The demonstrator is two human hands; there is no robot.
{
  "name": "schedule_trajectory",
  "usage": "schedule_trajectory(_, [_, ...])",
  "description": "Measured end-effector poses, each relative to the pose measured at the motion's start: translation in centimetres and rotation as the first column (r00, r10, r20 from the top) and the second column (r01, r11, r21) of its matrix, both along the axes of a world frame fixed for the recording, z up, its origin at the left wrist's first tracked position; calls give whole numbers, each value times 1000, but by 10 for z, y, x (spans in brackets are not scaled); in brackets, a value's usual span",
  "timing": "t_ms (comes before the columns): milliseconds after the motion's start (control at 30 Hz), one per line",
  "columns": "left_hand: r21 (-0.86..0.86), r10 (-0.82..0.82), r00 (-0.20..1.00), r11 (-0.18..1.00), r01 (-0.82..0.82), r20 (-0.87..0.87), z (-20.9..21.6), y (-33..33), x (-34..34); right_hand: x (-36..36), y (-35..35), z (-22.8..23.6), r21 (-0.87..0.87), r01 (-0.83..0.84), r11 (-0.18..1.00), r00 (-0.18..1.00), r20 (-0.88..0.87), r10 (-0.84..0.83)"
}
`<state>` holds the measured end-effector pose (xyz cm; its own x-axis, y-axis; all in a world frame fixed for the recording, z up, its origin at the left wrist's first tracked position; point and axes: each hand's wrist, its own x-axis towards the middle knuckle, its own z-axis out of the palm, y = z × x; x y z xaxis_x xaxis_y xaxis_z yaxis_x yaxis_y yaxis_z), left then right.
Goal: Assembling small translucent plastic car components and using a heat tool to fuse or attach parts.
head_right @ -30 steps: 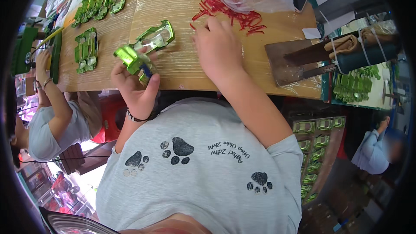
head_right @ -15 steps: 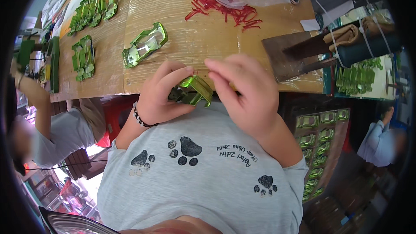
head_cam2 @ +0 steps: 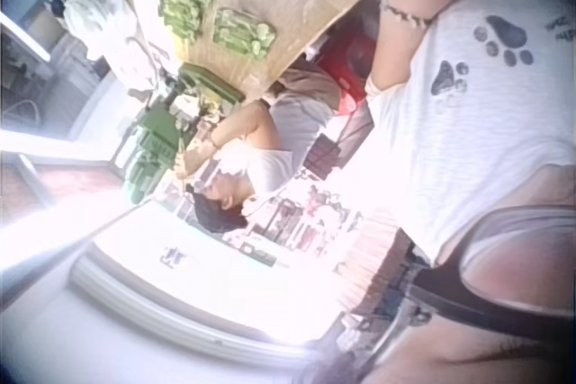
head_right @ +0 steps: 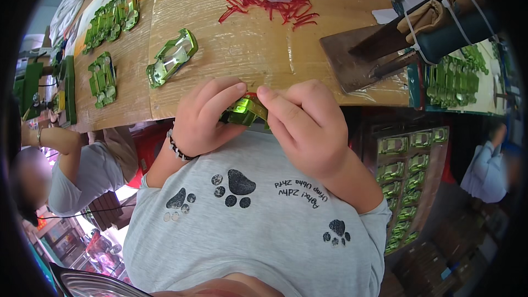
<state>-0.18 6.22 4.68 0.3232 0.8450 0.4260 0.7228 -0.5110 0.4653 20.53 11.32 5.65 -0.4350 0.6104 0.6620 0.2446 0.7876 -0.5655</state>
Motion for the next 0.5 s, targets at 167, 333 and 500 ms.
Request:
schedule_trajectory(167, [-12, 19, 1000, 1000, -19, -10, -1, -1, 2, 3, 2, -1, 113, -22, 993, 997, 78, 13])
schedule_trajectory(333, [-19, 3, 1000, 1000, -3, 11, -2, 1, 2, 5, 4, -1, 172, -64, 983, 992, 117, 45])
schedule_trajectory(500, [-62, -19, 1000, 998, 20, 24, -2, 1, 4, 8, 7, -7, 108, -89, 990, 984, 166, 70])
